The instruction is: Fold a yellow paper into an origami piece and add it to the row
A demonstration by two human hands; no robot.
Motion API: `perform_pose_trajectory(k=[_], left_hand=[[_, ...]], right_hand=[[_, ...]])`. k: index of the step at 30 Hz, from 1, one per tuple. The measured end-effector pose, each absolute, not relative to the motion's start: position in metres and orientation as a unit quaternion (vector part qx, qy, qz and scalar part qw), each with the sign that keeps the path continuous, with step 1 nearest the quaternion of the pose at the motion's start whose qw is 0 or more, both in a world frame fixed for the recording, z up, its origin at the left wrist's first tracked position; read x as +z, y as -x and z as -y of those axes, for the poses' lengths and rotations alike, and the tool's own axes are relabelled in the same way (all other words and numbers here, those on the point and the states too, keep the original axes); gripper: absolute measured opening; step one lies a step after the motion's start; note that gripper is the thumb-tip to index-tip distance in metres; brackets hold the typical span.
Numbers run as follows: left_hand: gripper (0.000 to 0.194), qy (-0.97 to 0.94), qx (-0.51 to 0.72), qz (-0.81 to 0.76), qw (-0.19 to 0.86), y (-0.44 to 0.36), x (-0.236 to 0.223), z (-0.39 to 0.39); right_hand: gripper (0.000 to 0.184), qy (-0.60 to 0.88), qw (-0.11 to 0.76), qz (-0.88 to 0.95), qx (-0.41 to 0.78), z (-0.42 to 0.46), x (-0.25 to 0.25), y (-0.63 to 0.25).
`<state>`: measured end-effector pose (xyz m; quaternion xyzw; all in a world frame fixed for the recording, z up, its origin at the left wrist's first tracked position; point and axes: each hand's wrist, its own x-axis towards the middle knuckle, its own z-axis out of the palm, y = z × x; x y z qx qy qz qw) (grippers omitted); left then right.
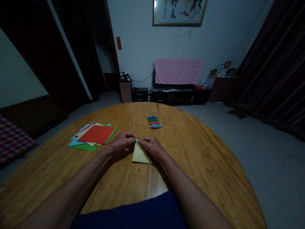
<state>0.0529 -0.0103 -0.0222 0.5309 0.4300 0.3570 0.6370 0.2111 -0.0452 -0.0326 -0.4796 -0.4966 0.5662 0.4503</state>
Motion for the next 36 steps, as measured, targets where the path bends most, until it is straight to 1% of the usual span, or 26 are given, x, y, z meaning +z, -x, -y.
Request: perform_pose_trajectory(k=[4,9,15,23,28,33,36], left_hand=[[0.018,-0.518,0.395,-0.428,0.626,-0.057,-0.023,0.012],[0.019,-0.509,0.411,-0.42,0.629,-0.06,-0.022,0.016],[0.018,-0.522,0.432,-0.424,0.601,-0.061,-0.022,0.015],[0.017,-0.544,0.404,-0.431,0.595,-0.058,-0.022,0.01],[0.022,-0.534,0.397,-0.415,0.62,-0.056,-0.022,0.013],[0.02,-0.537,0.371,-0.365,0.664,-0.05,-0.016,0.016],[0.019,-0.546,0.357,-0.367,0.663,-0.047,-0.014,0.013]], right_hand=[[0.032,0.481,0.474,0.499,0.544,0.041,-0.035,-0.212],[0.032,0.481,0.501,0.503,0.514,0.039,-0.035,-0.212],[0.033,0.482,0.504,0.508,0.506,0.037,-0.037,-0.213],[0.035,0.473,0.493,0.485,0.546,0.035,-0.042,-0.214],[0.034,0.472,0.491,0.487,0.547,0.038,-0.037,-0.215],[0.033,0.47,0.485,0.488,0.553,0.041,-0.034,-0.214],[0.034,0.474,0.476,0.494,0.552,0.041,-0.034,-0.214]])
